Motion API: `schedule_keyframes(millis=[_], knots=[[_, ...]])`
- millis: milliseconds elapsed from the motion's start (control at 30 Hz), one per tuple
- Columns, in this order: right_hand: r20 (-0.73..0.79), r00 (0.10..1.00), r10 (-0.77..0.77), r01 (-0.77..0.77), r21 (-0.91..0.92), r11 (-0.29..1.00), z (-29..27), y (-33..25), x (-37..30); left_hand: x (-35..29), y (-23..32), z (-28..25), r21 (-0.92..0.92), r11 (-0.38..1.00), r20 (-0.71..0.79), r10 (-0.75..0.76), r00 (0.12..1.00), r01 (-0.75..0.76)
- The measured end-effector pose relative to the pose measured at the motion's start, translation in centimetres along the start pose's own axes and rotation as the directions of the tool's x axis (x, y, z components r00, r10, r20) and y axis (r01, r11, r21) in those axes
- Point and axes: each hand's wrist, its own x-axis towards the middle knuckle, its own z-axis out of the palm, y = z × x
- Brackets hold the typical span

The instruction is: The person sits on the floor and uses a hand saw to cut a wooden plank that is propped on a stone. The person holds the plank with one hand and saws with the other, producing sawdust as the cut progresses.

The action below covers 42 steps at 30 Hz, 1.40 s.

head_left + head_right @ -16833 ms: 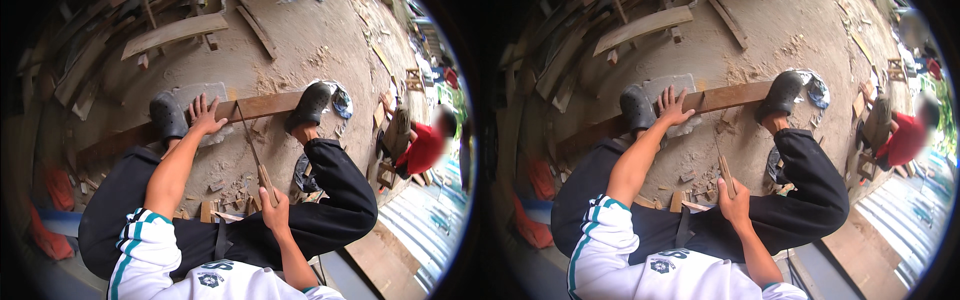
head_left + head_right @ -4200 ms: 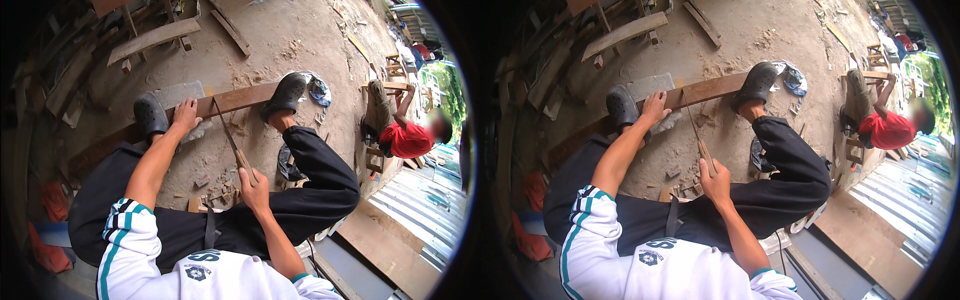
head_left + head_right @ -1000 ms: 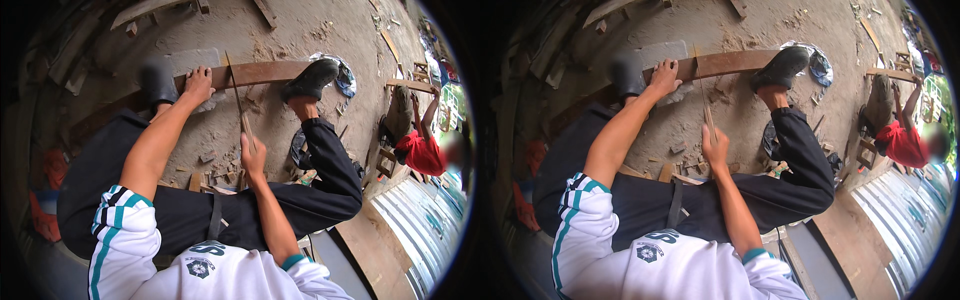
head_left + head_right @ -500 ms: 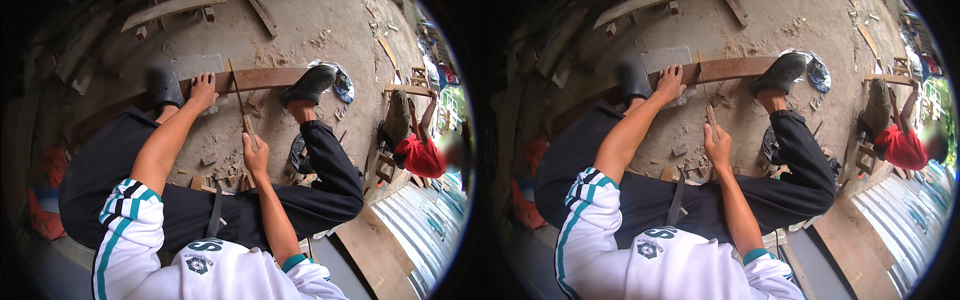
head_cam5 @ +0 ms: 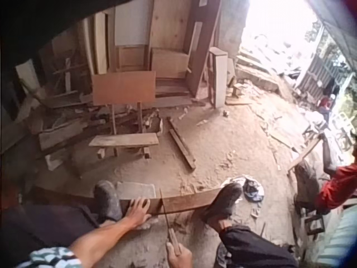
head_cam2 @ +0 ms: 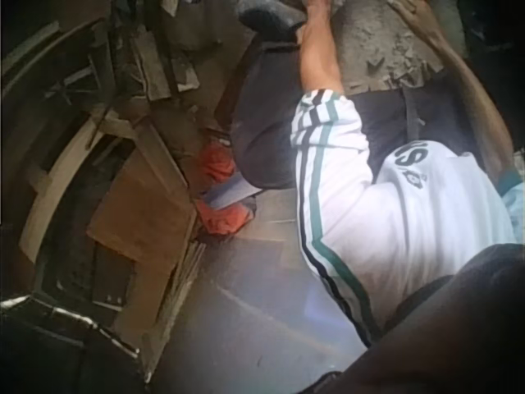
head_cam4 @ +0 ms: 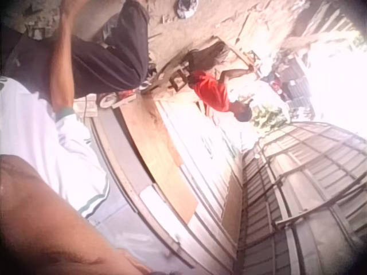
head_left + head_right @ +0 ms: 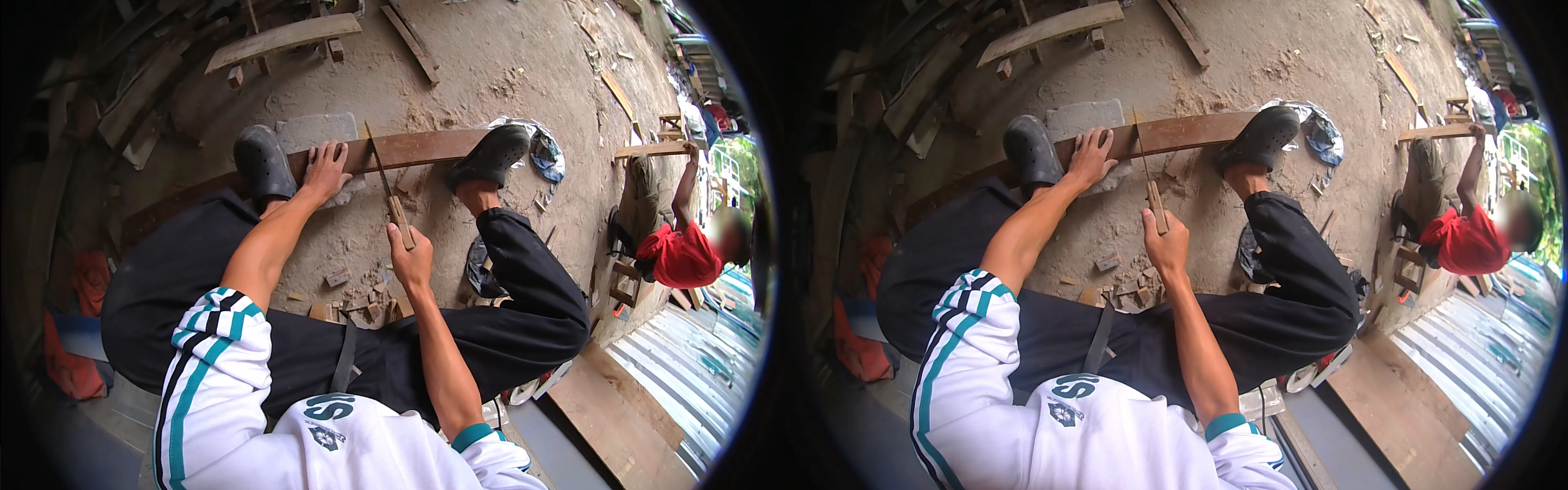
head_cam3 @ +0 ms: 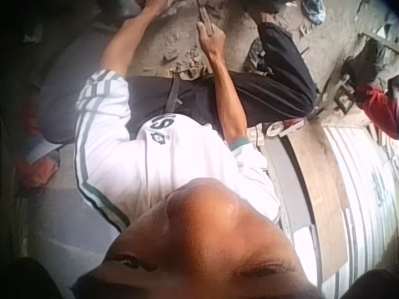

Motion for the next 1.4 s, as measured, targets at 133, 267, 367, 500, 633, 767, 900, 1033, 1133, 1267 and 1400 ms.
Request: schedule_keyframes(millis=[133,267,367,500,633,767,900,1033,1133,1267,1400], knots=[[0.009,1.000,0.014,-0.014,-0.017,1.000,-0.3,-1.2,0.0,-0.1,-0.7,0.5,0.027,0.999,-0.005,0.037,0.999,-0.037],[-0.003,1.000,-0.010,0.010,-0.031,0.999,-0.2,-1.4,-0.2,-0.1,-1.1,0.5,0.053,0.997,-0.030,0.064,0.997,-0.063],[-0.016,0.998,-0.057,0.056,-0.036,0.998,0.1,-1.5,0.5,0.6,-1.6,-0.3,0.061,0.995,-0.071,0.082,0.994,-0.078],[0.010,0.999,-0.042,0.043,-0.037,0.998,0.5,-2.4,2.3,2.4,-2.1,-1.8,0.083,0.994,0.027,0.063,0.998,-0.065],[-0.028,1.000,-0.001,0.000,-0.049,0.999,-0.1,-3.1,2.6,3.3,-1.2,-0.2,0.082,0.990,0.013,0.114,0.993,-0.114],[-0.005,1.000,0.030,-0.030,-0.068,0.997,0.7,-4.5,2.5,3.0,-2.8,-0.7,0.107,0.987,0.018,0.117,0.993,-0.118],[-0.047,0.999,0.025,-0.027,-0.048,0.998,0.8,-3.1,2.0,3.0,-2.8,-0.6,0.130,0.978,0.023,0.163,0.986,-0.164],[-0.058,0.998,0.032,-0.035,-0.047,0.998,1.3,-2.7,1.2,2.8,-2.7,-0.9,0.104,0.979,0.052,0.171,0.984,-0.176],[-0.063,0.998,0.030,-0.033,-0.046,0.998,1.5,-2.8,1.3,2.9,-2.4,-1.7,0.076,0.988,0.091,0.125,0.988,-0.133],[-0.051,0.998,0.035,-0.037,-0.039,0.999,1.0,-2.6,2.0,2.9,0.1,-3.2,0.055,0.995,0.275,-0.091,0.957,0.079],[-0.055,0.998,0.030,-0.032,-0.039,0.999,1.1,-2.1,2.6,3.3,0.9,-5.1,0.014,0.983,0.410,-0.175,0.895,0.185]])
